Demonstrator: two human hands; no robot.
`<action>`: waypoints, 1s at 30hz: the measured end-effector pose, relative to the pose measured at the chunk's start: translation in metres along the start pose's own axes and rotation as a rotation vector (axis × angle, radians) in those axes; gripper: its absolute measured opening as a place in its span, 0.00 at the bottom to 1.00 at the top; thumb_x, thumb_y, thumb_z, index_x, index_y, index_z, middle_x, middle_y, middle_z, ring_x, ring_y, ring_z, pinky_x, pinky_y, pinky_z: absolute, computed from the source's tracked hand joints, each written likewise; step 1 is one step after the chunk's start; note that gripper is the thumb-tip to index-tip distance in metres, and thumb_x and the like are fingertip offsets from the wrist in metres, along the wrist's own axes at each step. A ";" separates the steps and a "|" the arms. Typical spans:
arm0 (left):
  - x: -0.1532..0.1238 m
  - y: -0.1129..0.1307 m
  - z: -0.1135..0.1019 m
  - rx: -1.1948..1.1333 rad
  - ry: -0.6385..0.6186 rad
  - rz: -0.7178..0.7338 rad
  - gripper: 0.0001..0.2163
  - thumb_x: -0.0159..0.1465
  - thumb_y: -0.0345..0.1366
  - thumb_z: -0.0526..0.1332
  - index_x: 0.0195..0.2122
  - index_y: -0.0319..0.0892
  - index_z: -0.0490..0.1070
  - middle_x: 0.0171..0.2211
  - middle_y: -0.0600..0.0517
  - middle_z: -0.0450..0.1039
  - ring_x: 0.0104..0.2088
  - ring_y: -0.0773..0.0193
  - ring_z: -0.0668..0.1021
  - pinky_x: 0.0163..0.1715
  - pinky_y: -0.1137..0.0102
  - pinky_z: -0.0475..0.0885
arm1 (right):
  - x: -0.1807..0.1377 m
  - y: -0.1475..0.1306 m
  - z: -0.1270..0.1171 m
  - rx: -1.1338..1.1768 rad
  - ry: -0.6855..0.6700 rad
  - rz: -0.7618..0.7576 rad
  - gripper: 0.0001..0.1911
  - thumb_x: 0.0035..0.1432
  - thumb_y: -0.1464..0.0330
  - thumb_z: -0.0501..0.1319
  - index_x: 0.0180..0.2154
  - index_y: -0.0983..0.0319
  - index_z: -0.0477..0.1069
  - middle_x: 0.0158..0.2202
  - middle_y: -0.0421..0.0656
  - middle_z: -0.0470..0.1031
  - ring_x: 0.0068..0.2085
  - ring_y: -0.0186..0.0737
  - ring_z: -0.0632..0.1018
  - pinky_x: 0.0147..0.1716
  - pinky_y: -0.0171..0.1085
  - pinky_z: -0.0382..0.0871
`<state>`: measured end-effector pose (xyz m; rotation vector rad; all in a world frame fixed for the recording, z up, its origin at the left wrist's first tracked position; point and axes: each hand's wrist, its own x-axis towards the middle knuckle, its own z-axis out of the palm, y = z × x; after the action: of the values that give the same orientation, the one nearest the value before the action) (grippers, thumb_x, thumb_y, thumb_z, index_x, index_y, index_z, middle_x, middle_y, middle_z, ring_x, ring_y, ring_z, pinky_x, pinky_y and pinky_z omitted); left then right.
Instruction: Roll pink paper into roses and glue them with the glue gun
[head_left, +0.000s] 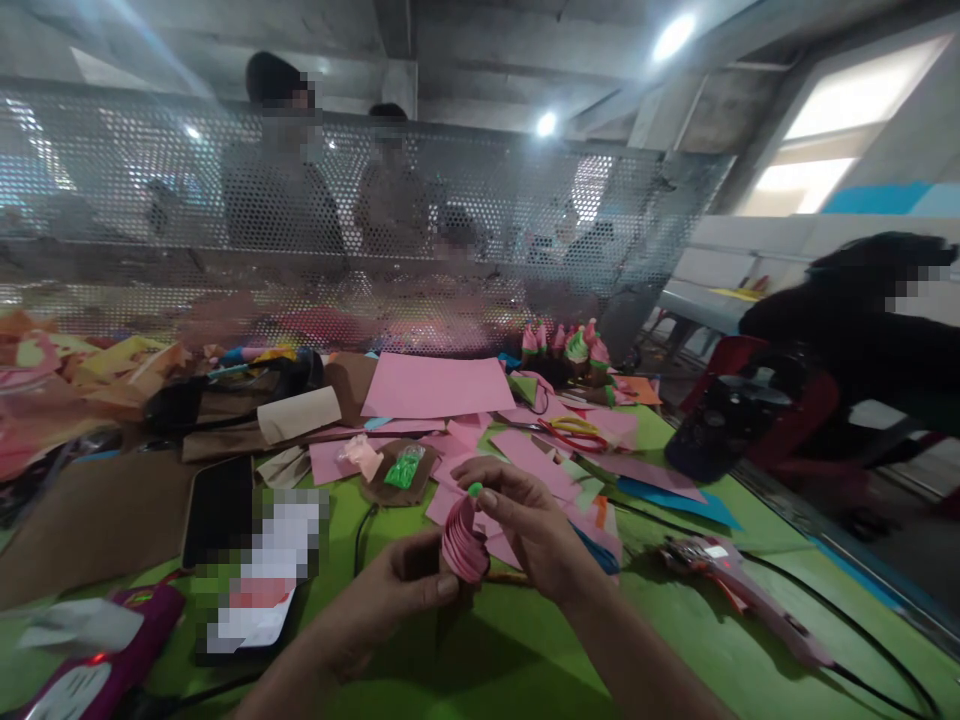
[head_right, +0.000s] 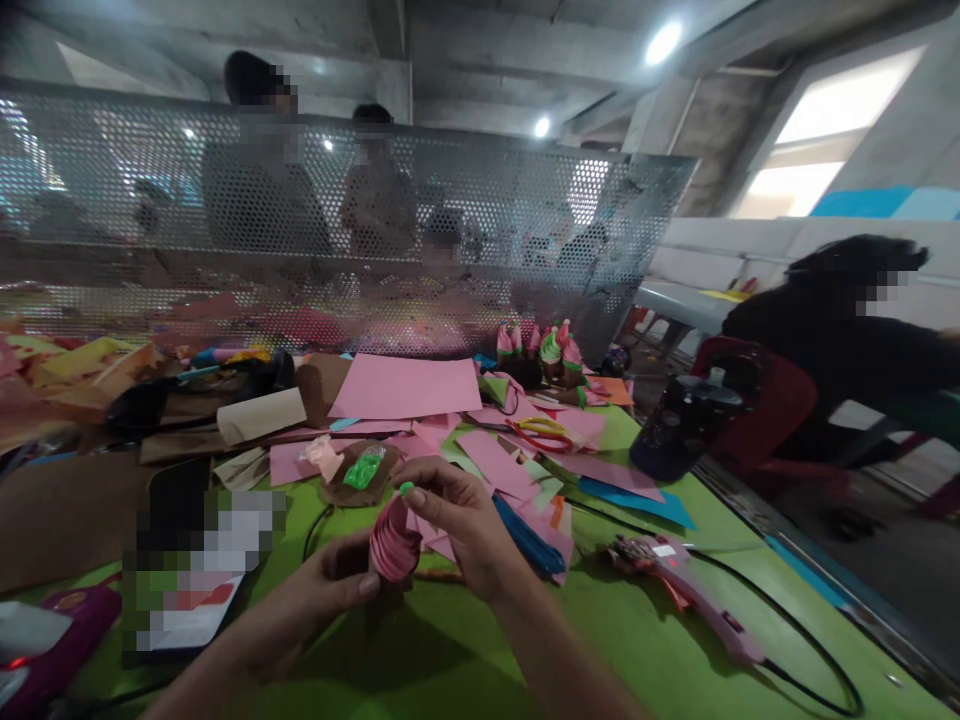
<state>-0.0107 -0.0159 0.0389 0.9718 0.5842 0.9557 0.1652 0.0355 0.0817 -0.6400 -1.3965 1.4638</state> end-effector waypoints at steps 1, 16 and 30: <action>0.000 0.001 0.001 -0.004 -0.004 -0.002 0.19 0.53 0.42 0.74 0.44 0.40 0.80 0.35 0.49 0.78 0.35 0.64 0.75 0.38 0.72 0.67 | 0.000 0.000 0.000 -0.006 0.005 -0.008 0.10 0.52 0.60 0.71 0.35 0.56 0.81 0.41 0.44 0.76 0.46 0.46 0.74 0.43 0.41 0.67; 0.004 0.004 -0.003 -0.069 0.005 0.003 0.21 0.50 0.39 0.76 0.45 0.39 0.80 0.39 0.46 0.79 0.37 0.63 0.78 0.45 0.65 0.70 | 0.006 0.006 -0.010 -0.071 0.069 0.010 0.13 0.50 0.60 0.73 0.39 0.53 0.81 0.42 0.42 0.78 0.42 0.43 0.74 0.36 0.36 0.69; -0.001 0.003 0.001 -0.054 0.003 -0.008 0.17 0.54 0.42 0.73 0.42 0.38 0.80 0.33 0.49 0.77 0.33 0.65 0.75 0.37 0.72 0.67 | 0.001 0.000 -0.005 -0.071 0.107 -0.023 0.11 0.51 0.60 0.72 0.38 0.54 0.82 0.41 0.42 0.77 0.42 0.42 0.73 0.38 0.37 0.67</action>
<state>-0.0116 -0.0164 0.0422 0.9195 0.5617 0.9608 0.1692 0.0390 0.0807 -0.7343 -1.3726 1.3471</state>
